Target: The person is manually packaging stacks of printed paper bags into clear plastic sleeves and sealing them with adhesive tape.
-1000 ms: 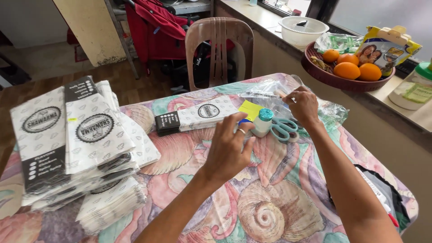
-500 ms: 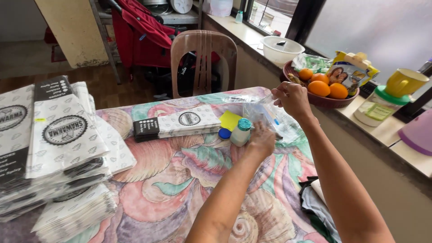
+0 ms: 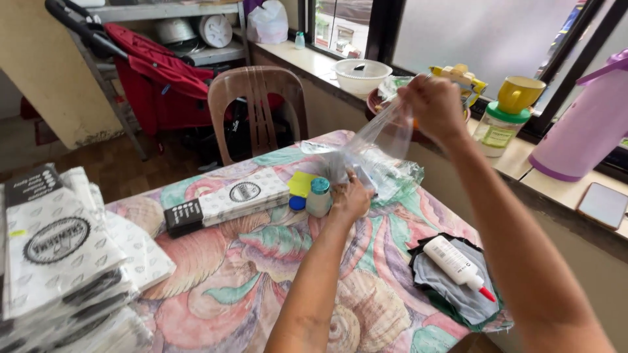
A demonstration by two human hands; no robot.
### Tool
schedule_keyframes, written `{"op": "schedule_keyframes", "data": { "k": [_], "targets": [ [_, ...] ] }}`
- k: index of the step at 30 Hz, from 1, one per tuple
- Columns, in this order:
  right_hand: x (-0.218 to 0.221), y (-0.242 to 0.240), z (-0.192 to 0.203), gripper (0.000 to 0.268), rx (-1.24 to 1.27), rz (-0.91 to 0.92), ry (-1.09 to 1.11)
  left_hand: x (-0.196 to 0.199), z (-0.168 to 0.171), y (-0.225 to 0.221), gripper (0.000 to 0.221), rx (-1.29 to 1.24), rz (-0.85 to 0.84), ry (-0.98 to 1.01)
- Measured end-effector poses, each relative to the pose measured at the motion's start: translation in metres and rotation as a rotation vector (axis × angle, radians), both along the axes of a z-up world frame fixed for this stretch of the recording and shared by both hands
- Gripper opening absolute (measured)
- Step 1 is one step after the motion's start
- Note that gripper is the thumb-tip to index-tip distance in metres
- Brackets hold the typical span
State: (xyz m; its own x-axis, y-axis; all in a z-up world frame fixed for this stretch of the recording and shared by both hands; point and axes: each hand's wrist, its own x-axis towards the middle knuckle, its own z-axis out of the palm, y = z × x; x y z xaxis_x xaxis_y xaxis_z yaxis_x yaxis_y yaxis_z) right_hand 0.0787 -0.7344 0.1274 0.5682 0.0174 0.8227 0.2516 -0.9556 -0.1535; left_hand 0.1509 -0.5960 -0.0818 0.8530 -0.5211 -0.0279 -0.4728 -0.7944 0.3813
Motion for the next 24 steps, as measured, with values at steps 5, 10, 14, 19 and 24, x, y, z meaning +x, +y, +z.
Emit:
{"op": "schedule_keyframes", "data": {
  "k": [5,10,14,19,24],
  "targets": [
    [-0.056,0.015,0.059,0.028,0.367,0.208,0.002,0.009,0.005,-0.014,0.044,-0.289,0.044,-0.114],
    [-0.094,0.027,0.084,0.04,0.32,0.199,0.009,-0.036,0.065,0.016,0.127,-0.89,0.17,-0.471],
    [-0.111,0.03,0.085,0.047,0.508,0.103,-0.019,-0.057,0.109,0.067,0.072,-1.151,-0.134,-0.4],
    [-0.132,0.053,0.096,0.043,0.565,0.188,-0.016,-0.104,0.114,0.094,0.05,-1.263,-0.412,0.209],
    [-0.164,0.067,0.113,0.038,0.436,-0.046,0.206,-0.143,0.109,0.11,0.105,-1.327,-0.491,0.592]
  ]
}}
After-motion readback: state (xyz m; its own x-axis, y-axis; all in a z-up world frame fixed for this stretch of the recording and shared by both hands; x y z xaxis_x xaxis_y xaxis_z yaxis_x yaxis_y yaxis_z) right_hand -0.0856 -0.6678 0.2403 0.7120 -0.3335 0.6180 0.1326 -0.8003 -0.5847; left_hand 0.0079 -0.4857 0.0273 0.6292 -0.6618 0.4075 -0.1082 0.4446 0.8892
